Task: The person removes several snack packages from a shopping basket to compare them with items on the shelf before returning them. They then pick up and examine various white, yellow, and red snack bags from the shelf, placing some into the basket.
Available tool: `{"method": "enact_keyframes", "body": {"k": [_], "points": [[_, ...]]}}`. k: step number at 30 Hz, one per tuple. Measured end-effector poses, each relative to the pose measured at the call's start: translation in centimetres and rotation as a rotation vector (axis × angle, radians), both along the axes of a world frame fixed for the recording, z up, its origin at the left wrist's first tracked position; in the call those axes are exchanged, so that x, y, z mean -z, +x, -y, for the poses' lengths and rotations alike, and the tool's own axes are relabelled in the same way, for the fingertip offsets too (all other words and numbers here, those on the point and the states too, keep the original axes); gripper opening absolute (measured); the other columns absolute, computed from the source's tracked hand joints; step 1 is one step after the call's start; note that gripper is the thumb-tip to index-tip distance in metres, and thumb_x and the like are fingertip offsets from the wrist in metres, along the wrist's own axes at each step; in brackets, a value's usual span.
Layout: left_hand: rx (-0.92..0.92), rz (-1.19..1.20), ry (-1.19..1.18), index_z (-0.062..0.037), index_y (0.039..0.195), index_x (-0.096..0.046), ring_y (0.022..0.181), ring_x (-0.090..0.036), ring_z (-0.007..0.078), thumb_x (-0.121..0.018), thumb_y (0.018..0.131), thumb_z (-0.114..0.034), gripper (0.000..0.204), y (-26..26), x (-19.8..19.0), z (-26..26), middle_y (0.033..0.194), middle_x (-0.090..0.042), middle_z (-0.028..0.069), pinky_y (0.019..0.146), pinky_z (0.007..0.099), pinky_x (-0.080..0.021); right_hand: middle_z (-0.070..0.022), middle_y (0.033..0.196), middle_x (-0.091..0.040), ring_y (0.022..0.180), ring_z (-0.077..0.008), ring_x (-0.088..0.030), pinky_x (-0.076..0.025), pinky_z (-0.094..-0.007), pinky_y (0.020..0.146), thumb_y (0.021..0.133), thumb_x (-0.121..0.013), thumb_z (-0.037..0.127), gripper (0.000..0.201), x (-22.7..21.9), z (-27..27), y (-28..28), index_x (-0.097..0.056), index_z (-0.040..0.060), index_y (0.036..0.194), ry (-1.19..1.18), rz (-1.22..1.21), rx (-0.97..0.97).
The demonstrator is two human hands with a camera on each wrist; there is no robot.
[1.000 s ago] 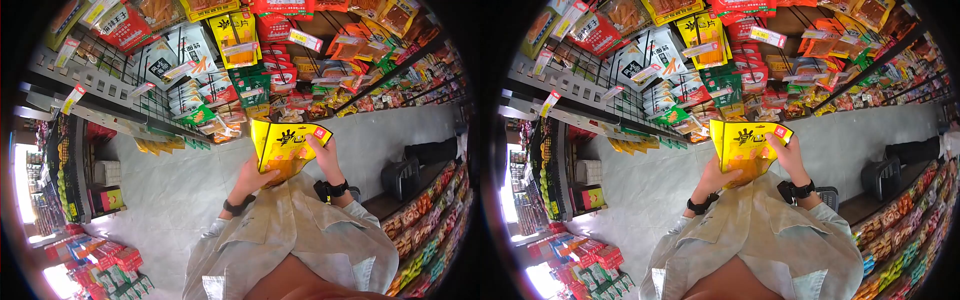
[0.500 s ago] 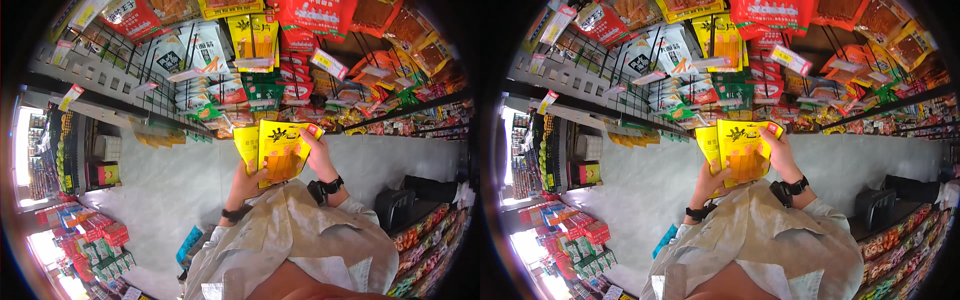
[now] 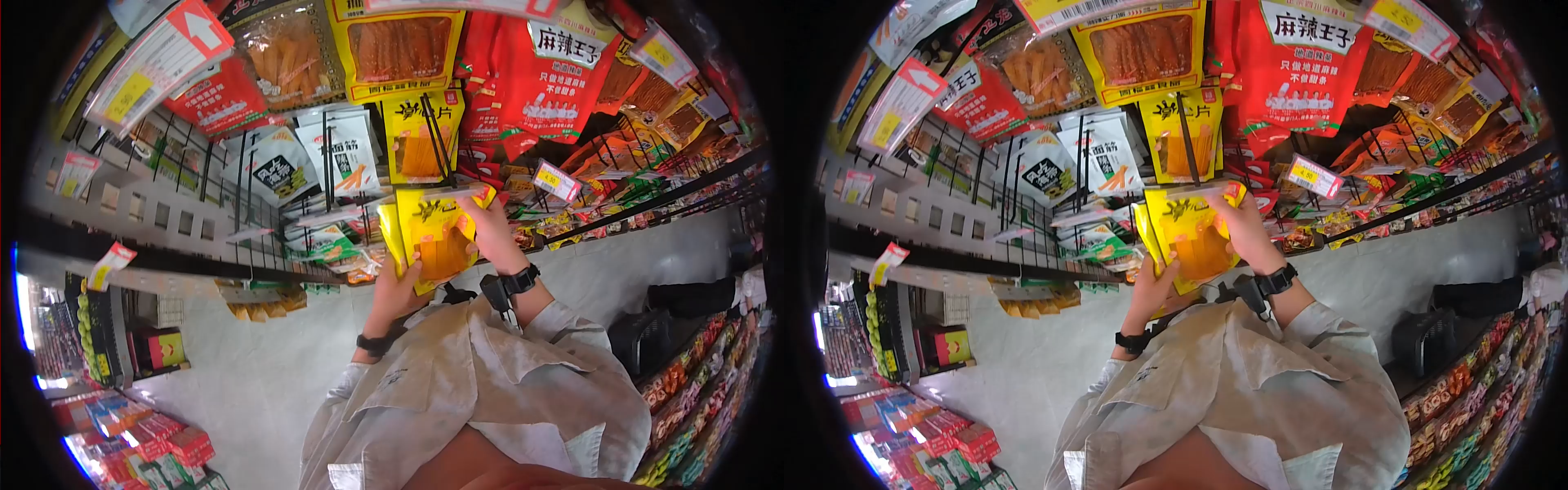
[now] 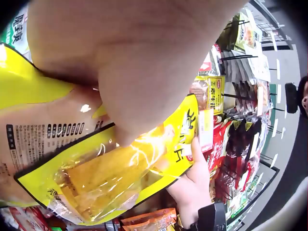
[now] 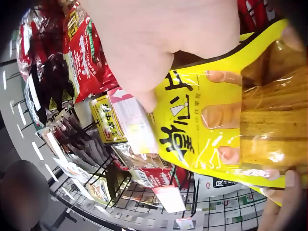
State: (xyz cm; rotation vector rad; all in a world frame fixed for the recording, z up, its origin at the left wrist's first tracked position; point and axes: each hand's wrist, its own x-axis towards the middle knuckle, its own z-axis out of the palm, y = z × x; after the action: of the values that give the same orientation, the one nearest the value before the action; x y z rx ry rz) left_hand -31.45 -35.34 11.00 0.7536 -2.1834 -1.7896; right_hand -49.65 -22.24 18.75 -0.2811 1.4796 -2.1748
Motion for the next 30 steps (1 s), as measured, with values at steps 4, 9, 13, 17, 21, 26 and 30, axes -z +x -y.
{"method": "enact_keyframes", "body": {"k": [4,9,13,17,21,26,30], "points": [[0.023,0.003,-0.057,-0.0047,0.115,-0.058,0.089,-0.07,0.0325,-0.072,0.092,-0.034,0.04,-0.6,-0.2,2.2,0.096,-0.07,0.0162,0.076,0.0406,-0.053,0.0018,0.093,-0.066,0.075,-0.0034,-0.056,-0.044,-0.0217,0.064,0.095,-0.066,0.009,0.019,-1.3,0.9,1.1,-0.062,0.0052,0.114,-0.025,-0.1,0.004],[0.045,-0.014,-0.066,-0.0047,0.112,-0.058,0.085,-0.069,0.0315,-0.072,0.092,-0.034,0.038,-1.4,-1.1,3.7,0.093,-0.069,0.0163,0.074,0.0407,-0.052,-0.0012,0.094,-0.069,0.078,-0.0074,-0.062,-0.049,-0.0249,0.069,0.094,-0.07,0.012,0.02,1.6,2.2,-0.4,-0.065,0.0037,0.112,-0.082,0.004,0.14],[0.061,0.099,-0.045,-0.0048,0.116,-0.058,0.088,-0.07,0.0288,-0.072,0.092,-0.034,0.04,-1.9,-2.8,4.3,0.095,-0.07,0.015,0.075,0.0403,-0.053,-0.004,0.101,-0.072,0.087,-0.0106,-0.067,-0.052,-0.028,0.077,0.095,-0.07,0.015,0.021,0.8,3.0,-1.8,-0.066,0.0022,0.111,-0.054,-0.014,0.15],[-0.028,0.021,-0.036,-0.0018,0.118,-0.058,0.092,-0.066,0.0171,-0.072,0.093,-0.03,0.04,-1.1,-1.5,4.7,0.103,-0.069,0.0114,0.08,0.0319,-0.052,-0.0039,0.101,-0.072,0.089,-0.0104,-0.066,-0.052,-0.0278,0.08,0.096,-0.07,0.017,0.023,-0.7,5.2,-5.3,-0.066,0.0007,0.112,-0.002,-0.052,0.166],[-0.187,0.014,-0.01,0.0006,0.116,-0.057,0.088,-0.067,0.019,-0.072,0.093,-0.028,0.04,1.1,-1.3,4.6,0.1,-0.07,0.0138,0.077,0.0325,-0.053,-0.004,0.102,-0.071,0.091,-0.0107,-0.064,-0.05,-0.0279,0.082,0.096,-0.07,0.018,0.025,-0.9,8.3,-10.1,-0.067,0.0004,0.113,0.095,-0.211,0.183],[-0.28,-0.122,0.022,0.0026,0.114,-0.057,0.084,-0.064,0.0174,-0.071,0.094,-0.025,0.037,3.0,-0.8,4.9,0.096,-0.069,0.0132,0.075,0.0333,-0.052,-0.006,0.105,-0.069,0.092,-0.0115,-0.062,-0.049,-0.0287,0.082,0.093,-0.074,0.019,0.035,-0.7,10.6,-13.2,-0.062,-0.0004,0.119,0.153,-0.393,0.228],[-0.325,-0.198,0.183,0.0039,0.116,-0.057,0.094,-0.062,0.0174,-0.066,0.097,-0.02,0.032,3.4,0.3,4.4,0.106,-0.068,0.0122,0.082,0.033,-0.051,-0.0105,0.107,-0.061,0.091,-0.0141,-0.059,-0.048,-0.0278,0.083,0.087,-0.081,0.018,0.051,3.0,9.8,-14.1,-0.048,-0.0002,0.122,0.055,-0.504,0.398]]}}
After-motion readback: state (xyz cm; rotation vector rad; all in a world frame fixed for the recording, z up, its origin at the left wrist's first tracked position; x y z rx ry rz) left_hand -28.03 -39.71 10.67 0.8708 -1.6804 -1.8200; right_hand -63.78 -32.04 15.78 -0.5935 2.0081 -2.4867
